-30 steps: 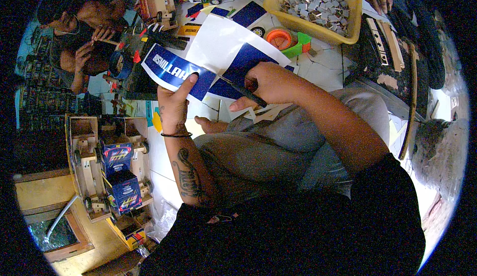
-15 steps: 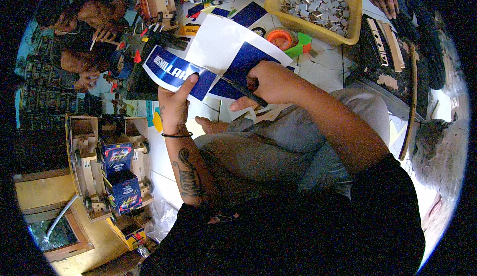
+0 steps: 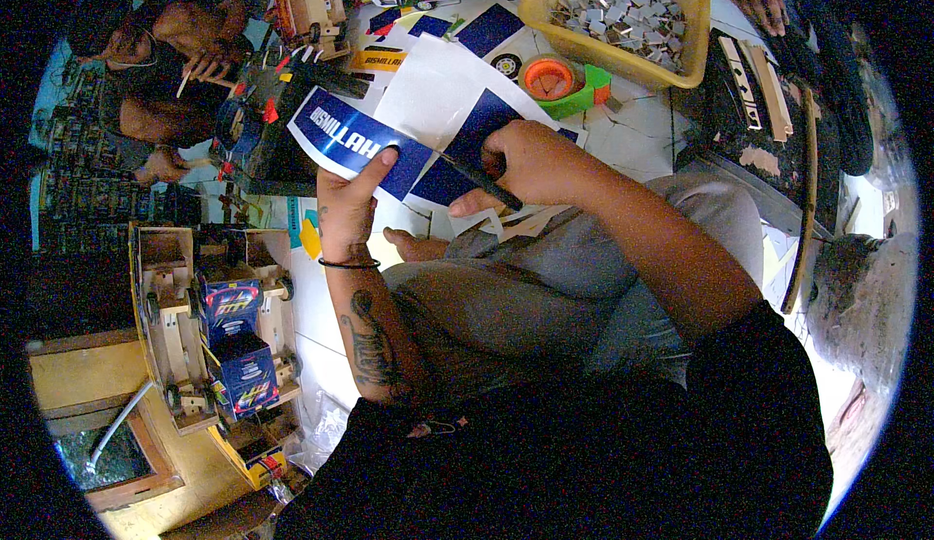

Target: The person sits on the floor and uses scissors to cut blue and yellow printed paper sheets into smaller pieces. The person holds the paper with one hand and cuts with the other, placing cut pieces on the floor.

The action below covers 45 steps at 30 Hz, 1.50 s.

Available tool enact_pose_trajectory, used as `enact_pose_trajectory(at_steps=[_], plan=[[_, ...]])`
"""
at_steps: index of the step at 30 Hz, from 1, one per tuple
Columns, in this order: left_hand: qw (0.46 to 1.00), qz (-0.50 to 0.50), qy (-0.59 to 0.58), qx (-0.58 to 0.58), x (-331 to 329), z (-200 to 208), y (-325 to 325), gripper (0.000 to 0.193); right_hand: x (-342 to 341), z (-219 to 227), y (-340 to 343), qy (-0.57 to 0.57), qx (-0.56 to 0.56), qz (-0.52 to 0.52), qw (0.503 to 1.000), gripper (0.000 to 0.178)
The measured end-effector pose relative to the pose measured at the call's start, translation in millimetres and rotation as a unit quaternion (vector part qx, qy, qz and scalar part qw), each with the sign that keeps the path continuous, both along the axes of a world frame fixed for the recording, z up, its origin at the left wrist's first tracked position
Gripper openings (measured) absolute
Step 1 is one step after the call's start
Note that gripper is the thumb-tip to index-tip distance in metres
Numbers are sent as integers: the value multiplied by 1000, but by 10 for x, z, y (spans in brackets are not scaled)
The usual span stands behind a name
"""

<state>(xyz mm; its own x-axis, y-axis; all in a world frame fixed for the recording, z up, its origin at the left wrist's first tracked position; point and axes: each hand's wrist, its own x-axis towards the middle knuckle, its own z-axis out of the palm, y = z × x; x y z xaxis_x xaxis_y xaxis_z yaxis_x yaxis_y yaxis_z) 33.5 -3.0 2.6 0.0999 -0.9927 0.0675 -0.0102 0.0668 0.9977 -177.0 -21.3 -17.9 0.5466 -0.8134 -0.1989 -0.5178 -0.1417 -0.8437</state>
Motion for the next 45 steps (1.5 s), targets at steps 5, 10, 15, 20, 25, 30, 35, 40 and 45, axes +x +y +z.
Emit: enact_pose_trajectory(at_steps=[5,10,15,20,25,30,35,40,45], plan=[[999,1,-28,25,11,13,-4,23,8,-13,-4,12,-22,0,1000,61],[1000,2,-4,8,5,-7,4,25,29,-11,14,-9,-13,-16,1000,49],[1000,-11,-14,25,1,-6,1,26,40,2,35,-18,-13,-23,1000,49],[1000,-28,2,2,-48,-6,15,28,51,-21,37,-33,-16,-34,999,49],[1000,-25,-8,5,-45,0,16,27,50,-26,30,-10,-22,-32,999,49],[999,-35,-11,6,-42,5,11,27,42,-12,38,-18,-29,-36,999,49],[998,-35,-37,29,-68,-7,22,28,72,-31,46,-59,-49,-52,996,50],[998,-37,-29,33,-66,-17,14,28,62,-15,39,-22,-29,-51,998,63],[999,-38,-26,26,-73,-14,24,28,50,16,34,3,-30,-49,998,60]])
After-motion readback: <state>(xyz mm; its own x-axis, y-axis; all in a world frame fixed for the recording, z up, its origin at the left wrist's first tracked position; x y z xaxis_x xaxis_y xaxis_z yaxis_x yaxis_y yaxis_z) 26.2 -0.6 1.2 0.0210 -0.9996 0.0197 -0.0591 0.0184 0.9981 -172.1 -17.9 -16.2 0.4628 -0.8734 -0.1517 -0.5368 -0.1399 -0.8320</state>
